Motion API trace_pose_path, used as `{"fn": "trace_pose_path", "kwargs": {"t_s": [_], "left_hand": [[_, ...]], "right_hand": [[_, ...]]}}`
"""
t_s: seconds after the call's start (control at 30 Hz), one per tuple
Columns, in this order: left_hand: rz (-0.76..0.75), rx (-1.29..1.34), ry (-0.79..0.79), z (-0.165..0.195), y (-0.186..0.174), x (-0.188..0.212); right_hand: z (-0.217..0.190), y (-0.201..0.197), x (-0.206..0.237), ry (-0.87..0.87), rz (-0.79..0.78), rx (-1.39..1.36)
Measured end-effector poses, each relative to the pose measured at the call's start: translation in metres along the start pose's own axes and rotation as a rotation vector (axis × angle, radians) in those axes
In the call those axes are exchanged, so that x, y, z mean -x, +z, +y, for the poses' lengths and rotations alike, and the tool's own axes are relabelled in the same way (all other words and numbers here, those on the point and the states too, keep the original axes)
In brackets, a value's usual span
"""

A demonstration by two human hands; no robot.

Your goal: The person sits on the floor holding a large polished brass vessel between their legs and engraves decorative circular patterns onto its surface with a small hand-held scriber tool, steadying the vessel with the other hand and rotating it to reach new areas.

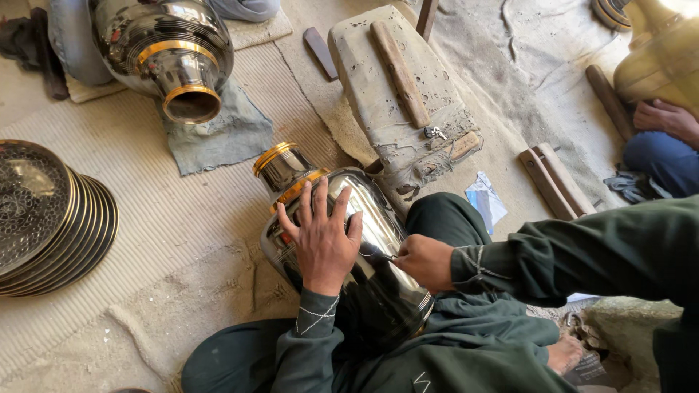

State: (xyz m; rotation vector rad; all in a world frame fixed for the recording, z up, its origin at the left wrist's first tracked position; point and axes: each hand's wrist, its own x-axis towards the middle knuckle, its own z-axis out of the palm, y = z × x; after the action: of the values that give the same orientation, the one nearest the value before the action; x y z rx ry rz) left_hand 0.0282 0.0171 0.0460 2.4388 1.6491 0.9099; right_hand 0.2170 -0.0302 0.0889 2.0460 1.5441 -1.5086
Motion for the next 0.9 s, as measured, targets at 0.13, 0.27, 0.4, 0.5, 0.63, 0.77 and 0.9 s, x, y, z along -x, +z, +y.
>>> {"fn": "trace_pose_path", "kwargs": {"t_s": [0.13, 0.27, 0.4, 0.5, 0.63, 0.77, 0.9], "left_hand": [[-0.007, 0.006, -0.005, 0.002, 0.002, 0.0], [0.0, 0.024, -0.01, 0.0, 0.001, 0.005], [-0.003, 0.045, -0.021, -0.002, 0.0, 0.005], [-0.01, 0.01, -0.008, -0.001, 0.0, 0.001], [-0.012, 0.042, -0.043, 0.0, 0.001, 0.004], [0.161, 0.197, -0.111, -0.024, 0.004, 0.02], [0.179, 0.711, -0.503, -0.086, 0.009, 0.037]], "right_hand": [[0.012, 0.009, -0.004, -0.221, 0.032, 0.338], [0.023, -0.012, 0.008, -0.361, 0.034, 0.495], [0.002, -0.05, -0.004, -0.652, -0.154, 0.978], [-0.012, -0.055, -0.015, -0.986, -0.081, 1.452], [-0.006, -0.028, -0.015, -1.201, 0.365, 2.131], [0.024, -0.027, -0.005, -1.026, 0.494, 1.064], [0.068, -0.013, 0.017, -0.834, 0.545, 0.302]]}}
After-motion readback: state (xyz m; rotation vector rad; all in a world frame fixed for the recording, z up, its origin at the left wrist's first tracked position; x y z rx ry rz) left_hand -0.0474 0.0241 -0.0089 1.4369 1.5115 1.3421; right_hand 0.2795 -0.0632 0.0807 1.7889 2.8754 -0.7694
